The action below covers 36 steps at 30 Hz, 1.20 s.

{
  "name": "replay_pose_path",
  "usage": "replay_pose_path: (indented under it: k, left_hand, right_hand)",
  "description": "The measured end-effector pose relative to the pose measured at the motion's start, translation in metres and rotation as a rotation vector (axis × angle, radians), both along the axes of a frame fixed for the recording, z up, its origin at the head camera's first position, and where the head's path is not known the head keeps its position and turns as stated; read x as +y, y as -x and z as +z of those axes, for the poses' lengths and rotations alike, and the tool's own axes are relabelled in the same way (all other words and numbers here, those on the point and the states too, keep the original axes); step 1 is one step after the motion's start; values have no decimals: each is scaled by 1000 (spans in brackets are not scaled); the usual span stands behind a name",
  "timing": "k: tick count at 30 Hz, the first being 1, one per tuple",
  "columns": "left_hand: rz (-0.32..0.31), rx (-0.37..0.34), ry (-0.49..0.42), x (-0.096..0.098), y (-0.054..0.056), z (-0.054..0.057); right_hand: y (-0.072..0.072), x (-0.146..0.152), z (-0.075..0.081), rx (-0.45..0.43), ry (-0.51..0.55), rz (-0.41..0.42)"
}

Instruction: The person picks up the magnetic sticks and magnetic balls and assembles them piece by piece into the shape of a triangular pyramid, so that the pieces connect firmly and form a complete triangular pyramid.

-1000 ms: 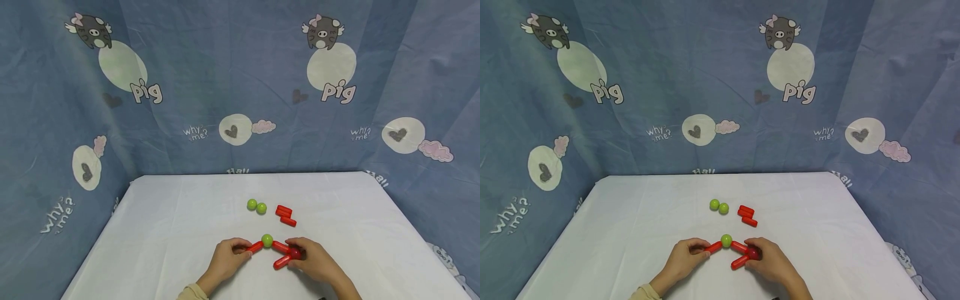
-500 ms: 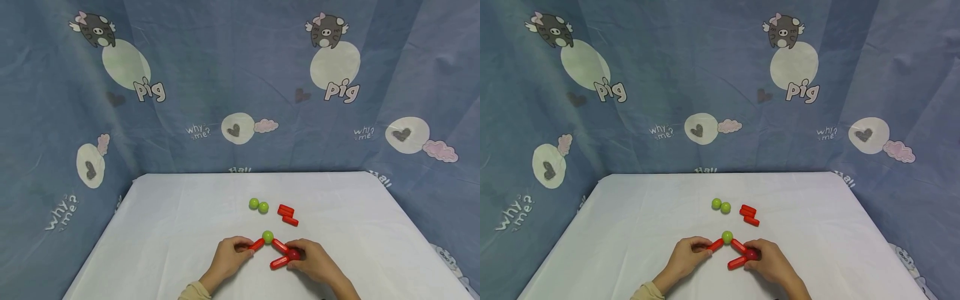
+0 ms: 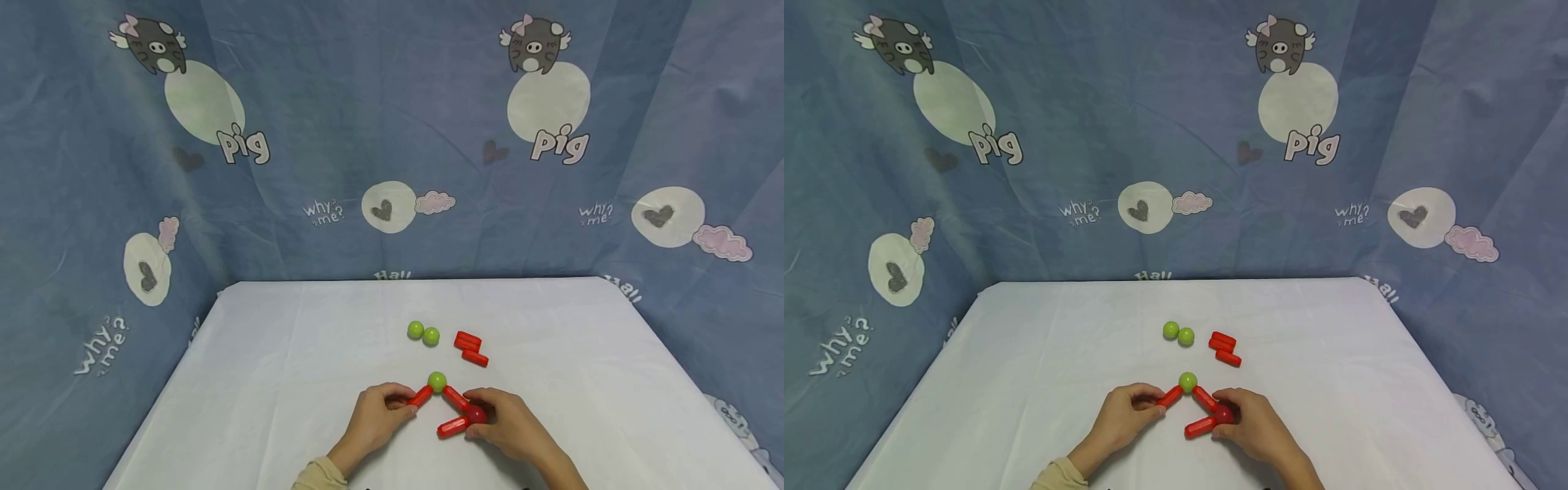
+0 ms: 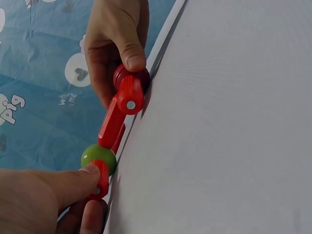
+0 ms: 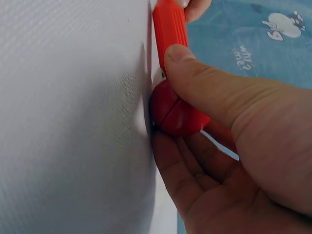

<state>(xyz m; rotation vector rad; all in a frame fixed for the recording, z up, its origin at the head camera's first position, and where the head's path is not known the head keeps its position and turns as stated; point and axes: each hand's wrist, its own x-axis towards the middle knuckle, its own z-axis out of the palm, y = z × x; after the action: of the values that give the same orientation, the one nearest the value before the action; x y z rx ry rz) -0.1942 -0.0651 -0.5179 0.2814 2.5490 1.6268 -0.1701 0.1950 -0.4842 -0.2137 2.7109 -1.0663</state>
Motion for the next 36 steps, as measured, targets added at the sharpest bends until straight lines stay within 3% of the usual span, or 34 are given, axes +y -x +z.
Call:
replay_pose_path:
  k: [16,36]
  left_hand:
    - [-25,26,-24,3,0,0]
    - [-47,-14,-37,9,-1,2]
  right_hand:
    - [-1,-9,-4,62,9,53]
    - [-4,-18,-3,91,-10,8]
